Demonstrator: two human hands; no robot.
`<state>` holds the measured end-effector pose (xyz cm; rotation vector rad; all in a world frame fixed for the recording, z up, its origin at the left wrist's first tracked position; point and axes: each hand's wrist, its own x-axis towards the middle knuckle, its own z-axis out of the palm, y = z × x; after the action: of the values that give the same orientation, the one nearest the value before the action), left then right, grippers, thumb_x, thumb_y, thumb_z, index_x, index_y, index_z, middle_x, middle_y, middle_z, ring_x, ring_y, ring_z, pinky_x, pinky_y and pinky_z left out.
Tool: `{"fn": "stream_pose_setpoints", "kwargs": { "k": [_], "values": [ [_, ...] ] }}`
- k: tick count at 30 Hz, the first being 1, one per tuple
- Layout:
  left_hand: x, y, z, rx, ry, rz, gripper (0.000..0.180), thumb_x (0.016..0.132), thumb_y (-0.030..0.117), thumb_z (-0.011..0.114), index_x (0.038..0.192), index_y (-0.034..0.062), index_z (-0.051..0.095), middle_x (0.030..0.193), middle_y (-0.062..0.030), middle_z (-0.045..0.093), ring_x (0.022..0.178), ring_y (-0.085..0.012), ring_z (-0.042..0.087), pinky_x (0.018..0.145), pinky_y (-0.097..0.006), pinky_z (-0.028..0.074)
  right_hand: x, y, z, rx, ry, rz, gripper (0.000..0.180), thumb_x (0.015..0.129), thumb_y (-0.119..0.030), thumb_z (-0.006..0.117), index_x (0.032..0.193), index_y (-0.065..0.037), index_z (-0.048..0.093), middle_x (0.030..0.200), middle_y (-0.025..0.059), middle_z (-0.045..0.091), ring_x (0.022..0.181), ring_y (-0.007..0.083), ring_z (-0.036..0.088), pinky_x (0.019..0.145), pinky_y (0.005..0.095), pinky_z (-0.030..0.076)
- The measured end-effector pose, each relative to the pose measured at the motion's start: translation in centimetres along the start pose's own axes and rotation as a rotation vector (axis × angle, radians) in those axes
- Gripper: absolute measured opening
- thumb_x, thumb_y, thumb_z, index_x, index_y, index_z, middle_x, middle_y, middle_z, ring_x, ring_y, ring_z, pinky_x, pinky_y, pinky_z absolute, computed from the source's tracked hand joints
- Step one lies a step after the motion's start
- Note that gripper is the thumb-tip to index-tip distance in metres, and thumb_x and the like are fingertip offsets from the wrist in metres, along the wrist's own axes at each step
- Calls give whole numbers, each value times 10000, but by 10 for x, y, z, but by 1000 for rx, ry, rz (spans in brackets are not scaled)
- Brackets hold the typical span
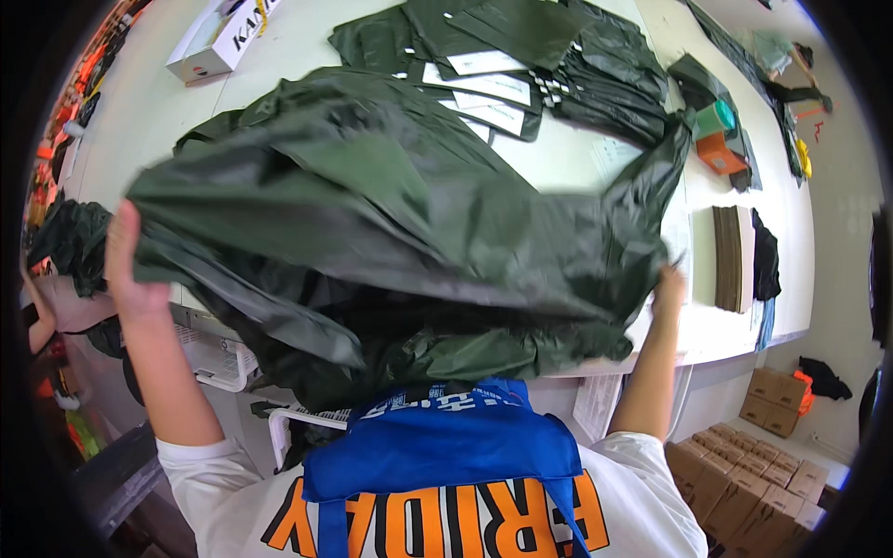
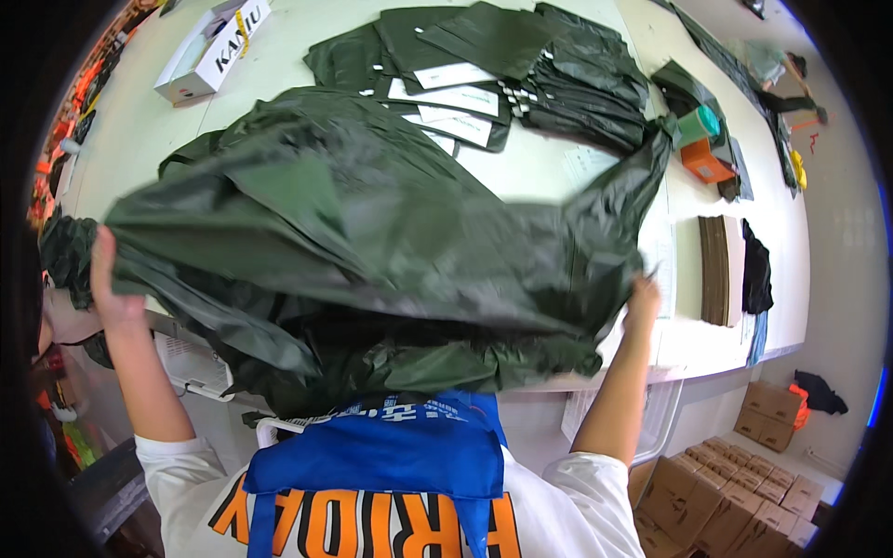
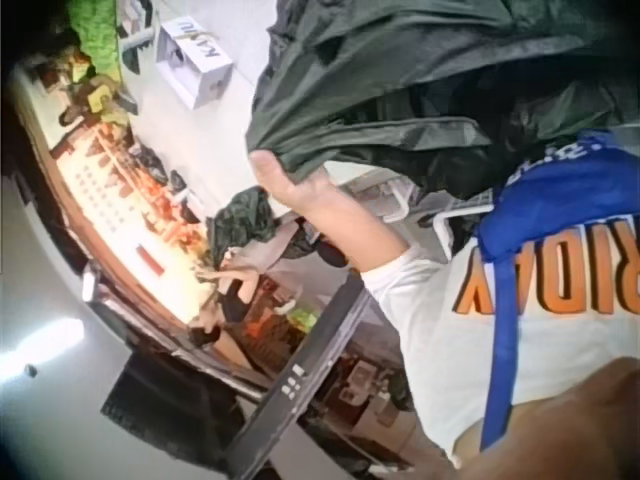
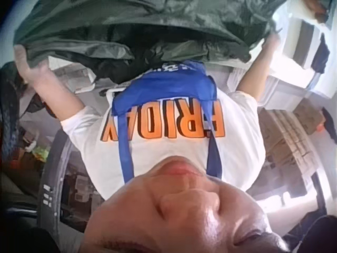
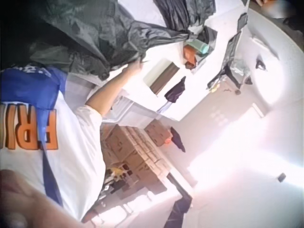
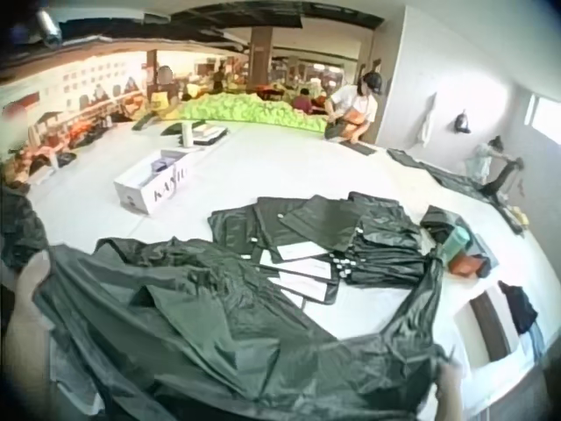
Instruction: The person uses small scissors to trim excess threads and fabric from the edges of a green jacket. They repeatedly lift, turn, and smooth the jacket to access different seams and edges, then place the jacket back on the table.
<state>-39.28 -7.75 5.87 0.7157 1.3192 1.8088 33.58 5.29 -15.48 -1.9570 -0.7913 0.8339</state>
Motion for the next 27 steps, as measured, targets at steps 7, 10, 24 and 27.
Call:
{"fn": "stream_pose_setpoints", "kwargs": {
  "k": [7,10,24,27],
  "values": [
    [104,0,9,-33,-166,-202,283,935,231,579,1105,5,596,1067,-89,644,957,-179,613,866,-317,476,-17,-182,49,-189,253,-851,244,957,-186,481,1014,-13,643,942,123,663,858,193,608,795,303,456],
    [107,-17,23,9,-211,-228,284,922,230,595,1102,11,601,1080,-86,648,965,-188,620,883,-328,477,-96,-135,107,-154,-464,-1105,162,830,-127,623,972,-56,658,940,85,666,787,173,634,728,296,502],
    [140,-31,-16,-50,-174,-282,330,873,240,662,1085,-6,605,1071,-116,651,947,-226,627,877,-346,490,-193,-164,-11,-610,-296,-981,309,630,156,577,885,-18,585,850,115,585,800,288,617,712,323,490],
    [135,-51,-7,-108,-100,-286,348,879,244,654,1118,-3,597,1121,-130,635,989,-238,616,902,-355,480,-198,-78,-105,-852,-161,-839,230,695,97,533,873,-33,600,900,139,619,783,321,616,680,369,491]
  ]
}}
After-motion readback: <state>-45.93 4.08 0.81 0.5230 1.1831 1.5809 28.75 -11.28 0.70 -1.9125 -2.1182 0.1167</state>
